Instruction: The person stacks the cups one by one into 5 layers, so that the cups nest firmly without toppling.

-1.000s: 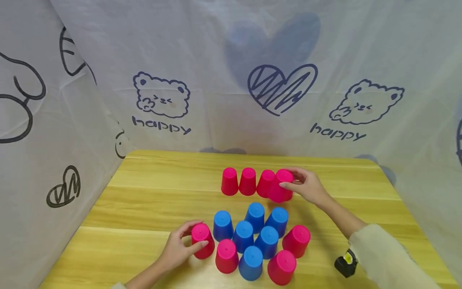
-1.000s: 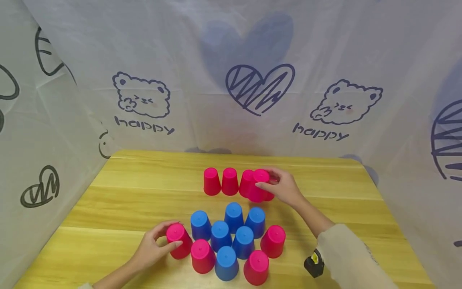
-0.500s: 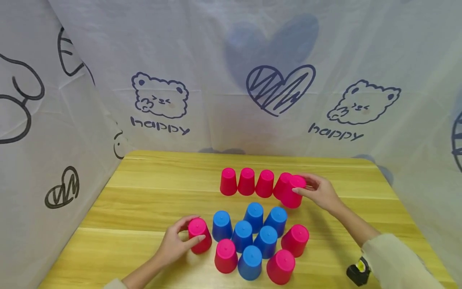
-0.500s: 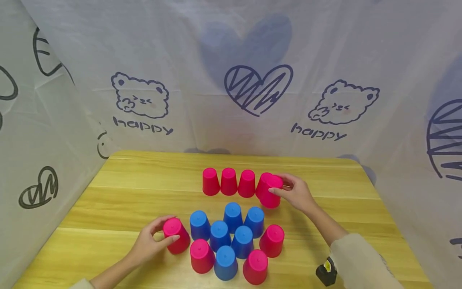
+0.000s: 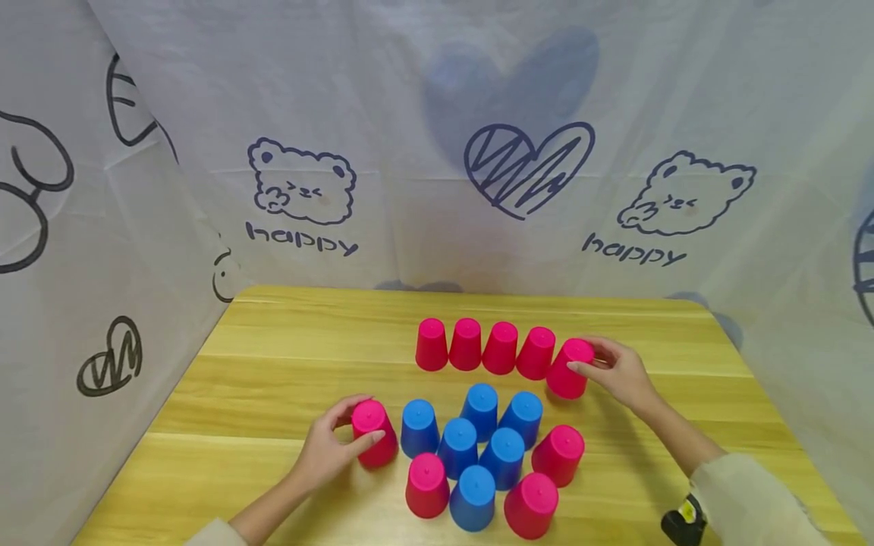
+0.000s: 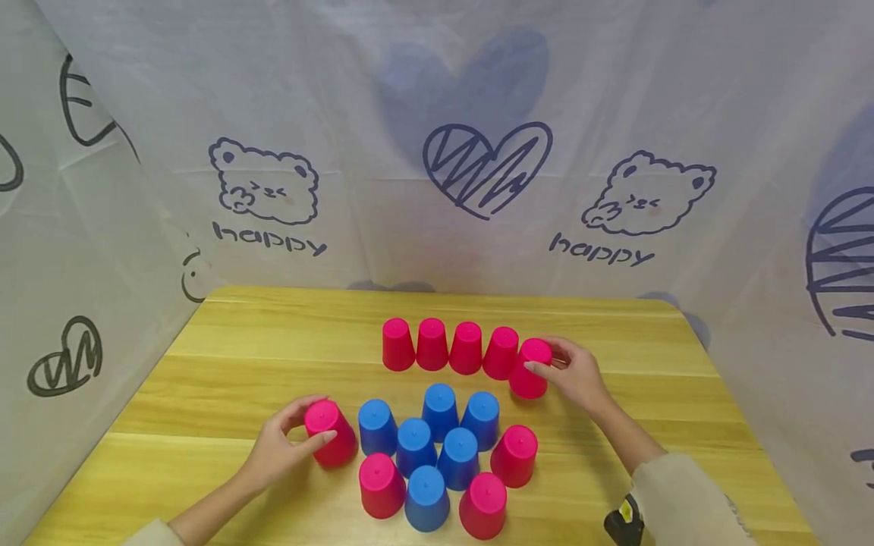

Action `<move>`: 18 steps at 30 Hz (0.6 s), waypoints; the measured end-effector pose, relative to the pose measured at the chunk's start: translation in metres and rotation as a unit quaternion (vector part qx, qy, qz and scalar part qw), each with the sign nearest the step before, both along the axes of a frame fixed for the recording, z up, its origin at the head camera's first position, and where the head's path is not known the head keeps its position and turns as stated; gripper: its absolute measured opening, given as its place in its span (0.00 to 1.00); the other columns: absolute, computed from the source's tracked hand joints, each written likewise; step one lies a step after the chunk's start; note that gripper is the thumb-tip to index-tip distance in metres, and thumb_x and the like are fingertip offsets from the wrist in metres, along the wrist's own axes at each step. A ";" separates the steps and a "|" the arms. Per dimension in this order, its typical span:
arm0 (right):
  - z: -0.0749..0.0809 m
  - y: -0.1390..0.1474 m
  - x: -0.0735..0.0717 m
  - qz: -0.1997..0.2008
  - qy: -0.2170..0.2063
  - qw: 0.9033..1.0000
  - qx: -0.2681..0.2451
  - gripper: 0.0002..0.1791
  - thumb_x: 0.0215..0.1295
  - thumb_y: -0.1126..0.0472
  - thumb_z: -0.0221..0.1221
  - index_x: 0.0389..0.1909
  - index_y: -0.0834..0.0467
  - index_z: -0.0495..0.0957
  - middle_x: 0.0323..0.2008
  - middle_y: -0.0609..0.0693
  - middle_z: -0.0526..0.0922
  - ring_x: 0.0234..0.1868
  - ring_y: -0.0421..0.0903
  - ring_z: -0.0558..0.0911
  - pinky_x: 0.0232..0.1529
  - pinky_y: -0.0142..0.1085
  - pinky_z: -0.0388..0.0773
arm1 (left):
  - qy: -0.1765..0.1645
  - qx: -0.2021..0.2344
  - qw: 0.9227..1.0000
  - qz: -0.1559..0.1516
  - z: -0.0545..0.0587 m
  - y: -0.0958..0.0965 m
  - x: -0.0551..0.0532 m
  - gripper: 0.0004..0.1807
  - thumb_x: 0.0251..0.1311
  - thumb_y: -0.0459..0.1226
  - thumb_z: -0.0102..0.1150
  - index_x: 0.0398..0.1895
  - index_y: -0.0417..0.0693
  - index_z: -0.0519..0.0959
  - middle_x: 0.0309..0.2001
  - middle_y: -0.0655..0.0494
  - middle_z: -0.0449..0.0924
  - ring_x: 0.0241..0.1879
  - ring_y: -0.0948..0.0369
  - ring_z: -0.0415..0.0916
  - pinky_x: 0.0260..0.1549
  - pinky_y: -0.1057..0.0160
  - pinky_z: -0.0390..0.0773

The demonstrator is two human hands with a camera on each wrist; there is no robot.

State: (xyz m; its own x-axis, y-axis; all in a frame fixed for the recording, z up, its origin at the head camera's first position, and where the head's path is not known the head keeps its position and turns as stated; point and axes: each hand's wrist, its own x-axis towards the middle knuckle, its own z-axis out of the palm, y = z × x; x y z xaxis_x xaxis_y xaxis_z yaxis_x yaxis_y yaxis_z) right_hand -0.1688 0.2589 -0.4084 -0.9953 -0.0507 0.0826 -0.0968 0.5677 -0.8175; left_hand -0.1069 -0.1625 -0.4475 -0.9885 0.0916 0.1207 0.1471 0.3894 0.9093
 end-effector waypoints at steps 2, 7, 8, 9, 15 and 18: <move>-0.002 0.001 0.000 -0.007 -0.002 1.000 -0.002 0.28 0.58 0.58 0.63 0.57 0.67 0.70 0.49 0.65 0.78 0.47 0.49 0.80 0.42 0.17 0.74 | 0.006 -0.001 1.000 0.001 0.001 0.000 -0.002 0.26 0.45 0.36 0.70 0.51 0.44 0.76 0.42 0.54 0.82 0.39 0.70 0.75 0.44 0.63 0.76; -0.006 0.000 -0.001 -0.023 -0.009 1.000 0.001 0.28 0.59 0.58 0.62 0.57 0.67 0.70 0.50 0.66 0.77 0.51 0.59 0.77 0.42 0.16 0.74 | 0.012 0.004 1.000 0.003 0.004 0.002 -0.008 0.26 0.46 0.36 0.70 0.51 0.44 0.76 0.43 0.53 0.82 0.39 0.69 0.76 0.45 0.62 0.76; -0.007 0.000 -0.002 -0.026 -0.010 1.000 0.003 0.28 0.59 0.58 0.62 0.58 0.68 0.69 0.50 0.66 0.77 0.51 0.60 0.77 0.42 0.17 0.74 | 0.012 0.003 1.000 0.003 0.005 0.002 -0.009 0.26 0.46 0.36 0.70 0.51 0.44 0.76 0.43 0.53 0.82 0.39 0.69 0.76 0.45 0.62 0.76; -0.008 0.000 -0.003 -0.029 -0.012 0.999 0.003 0.28 0.59 0.58 0.62 0.58 0.68 0.69 0.51 0.66 0.77 0.52 0.60 0.77 0.43 0.17 0.74 | 0.012 0.002 1.000 0.004 0.006 0.003 -0.010 0.26 0.46 0.36 0.70 0.52 0.44 0.76 0.43 0.53 0.82 0.40 0.68 0.76 0.45 0.61 0.76; -0.015 -0.003 -0.006 -0.042 -0.018 0.999 0.003 0.30 0.59 0.58 0.61 0.58 0.69 0.68 0.52 0.68 0.76 0.52 0.60 0.76 0.44 0.21 0.76 | 0.023 -0.004 1.000 0.004 0.008 0.003 -0.018 0.26 0.46 0.34 0.69 0.52 0.41 0.75 0.44 0.50 0.82 0.40 0.68 0.76 0.44 0.61 0.77; -0.017 -0.002 -0.008 -0.047 -0.017 0.999 -0.002 0.30 0.59 0.58 0.62 0.59 0.70 0.67 0.52 0.68 0.75 0.52 0.60 0.76 0.42 0.18 0.75 | 0.037 -0.003 0.999 0.003 0.009 0.004 -0.022 0.27 0.46 0.33 0.69 0.52 0.40 0.75 0.43 0.49 0.82 0.39 0.70 0.76 0.44 0.62 0.77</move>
State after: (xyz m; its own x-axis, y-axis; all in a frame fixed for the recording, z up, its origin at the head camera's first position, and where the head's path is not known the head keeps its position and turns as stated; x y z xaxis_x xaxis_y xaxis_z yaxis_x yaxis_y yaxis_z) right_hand -0.1764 0.2565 -0.4251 -0.9979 0.0428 0.0483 -0.0153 0.5704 -0.8212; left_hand -0.1285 -0.1584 -0.4382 -0.9774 0.0875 0.1923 0.2112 0.3950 0.8941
